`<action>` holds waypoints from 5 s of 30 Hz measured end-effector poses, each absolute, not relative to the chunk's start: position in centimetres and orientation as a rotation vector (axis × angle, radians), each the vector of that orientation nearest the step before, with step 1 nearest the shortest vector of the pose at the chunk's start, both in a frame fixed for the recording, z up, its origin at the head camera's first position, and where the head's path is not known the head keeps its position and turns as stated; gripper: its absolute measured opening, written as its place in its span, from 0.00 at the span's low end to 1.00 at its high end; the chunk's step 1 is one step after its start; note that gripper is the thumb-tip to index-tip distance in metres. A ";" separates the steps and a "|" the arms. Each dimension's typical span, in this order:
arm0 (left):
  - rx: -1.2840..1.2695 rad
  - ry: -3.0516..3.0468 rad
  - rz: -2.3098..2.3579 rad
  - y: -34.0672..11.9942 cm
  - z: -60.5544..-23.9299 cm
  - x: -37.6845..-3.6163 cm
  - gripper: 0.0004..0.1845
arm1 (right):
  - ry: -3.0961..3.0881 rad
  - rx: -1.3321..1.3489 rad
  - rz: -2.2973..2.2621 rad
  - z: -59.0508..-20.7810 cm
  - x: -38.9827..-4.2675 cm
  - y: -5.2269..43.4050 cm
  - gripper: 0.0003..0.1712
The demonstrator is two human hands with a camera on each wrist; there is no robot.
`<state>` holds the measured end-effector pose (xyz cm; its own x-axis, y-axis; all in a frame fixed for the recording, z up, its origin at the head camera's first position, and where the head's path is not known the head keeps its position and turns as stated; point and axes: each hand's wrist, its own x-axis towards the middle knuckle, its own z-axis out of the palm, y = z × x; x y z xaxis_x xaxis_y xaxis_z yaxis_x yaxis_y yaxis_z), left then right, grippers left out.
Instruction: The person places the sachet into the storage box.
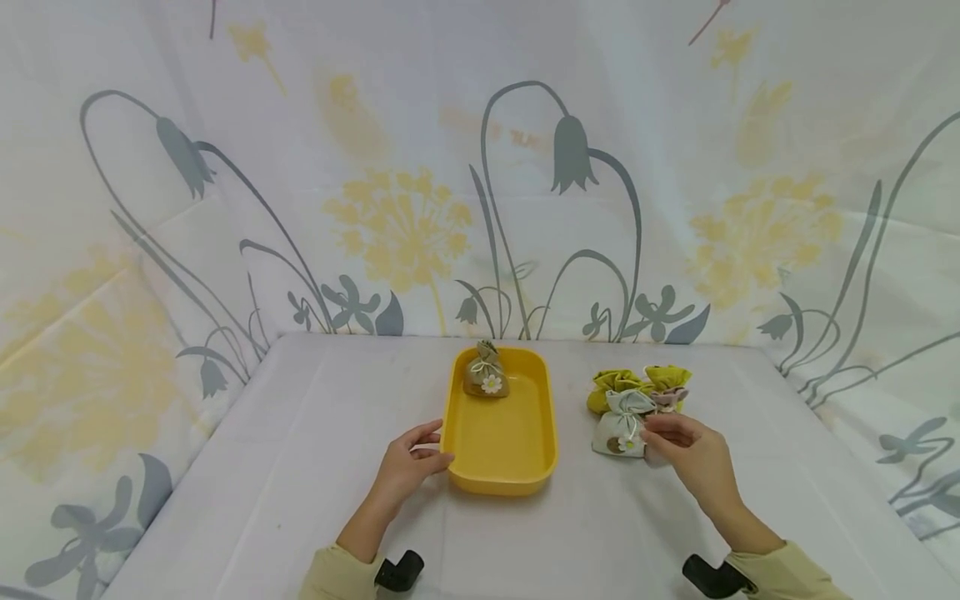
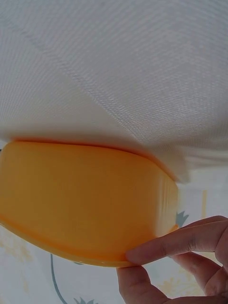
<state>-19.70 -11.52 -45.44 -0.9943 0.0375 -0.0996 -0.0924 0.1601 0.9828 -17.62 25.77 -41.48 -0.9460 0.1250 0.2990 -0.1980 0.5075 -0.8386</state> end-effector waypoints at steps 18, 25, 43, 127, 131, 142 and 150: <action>-0.052 2.277 2.015 -11.6 -45.8 -19.7 0.30 | -2.376 -0.131 1.301 -42.6 -19.0 28.9 0.18; -0.055 2.297 1.989 -11.6 -45.4 -19.5 0.30 | -2.366 -0.188 1.248 -46.7 -21.7 32.1 0.23; -0.053 2.287 2.000 -11.6 -45.5 -19.7 0.30 | -2.585 -0.257 1.367 -42.8 -22.0 30.9 0.36; -0.034 2.246 2.015 -11.6 -45.3 -19.5 0.30 | -2.378 -0.172 1.432 -38.4 -16.5 25.0 0.18; -0.023 2.246 2.016 -11.5 -43.8 -18.8 0.29 | -2.381 -0.130 1.425 -38.0 -16.9 23.9 0.17; -0.048 2.263 2.013 -11.6 -45.6 -19.6 0.31 | -2.390 0.003 1.456 -36.7 -18.3 21.6 0.16; -0.050 2.273 2.012 -11.6 -45.2 -19.5 0.30 | -2.393 0.048 1.547 -36.3 -19.5 19.8 0.17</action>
<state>-19.49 -11.62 -45.24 -0.9939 0.0452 -0.1009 -0.0947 0.1231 0.9879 -19.53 19.80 -36.30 -0.9572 0.1282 0.2595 -0.1840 0.4226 -0.8874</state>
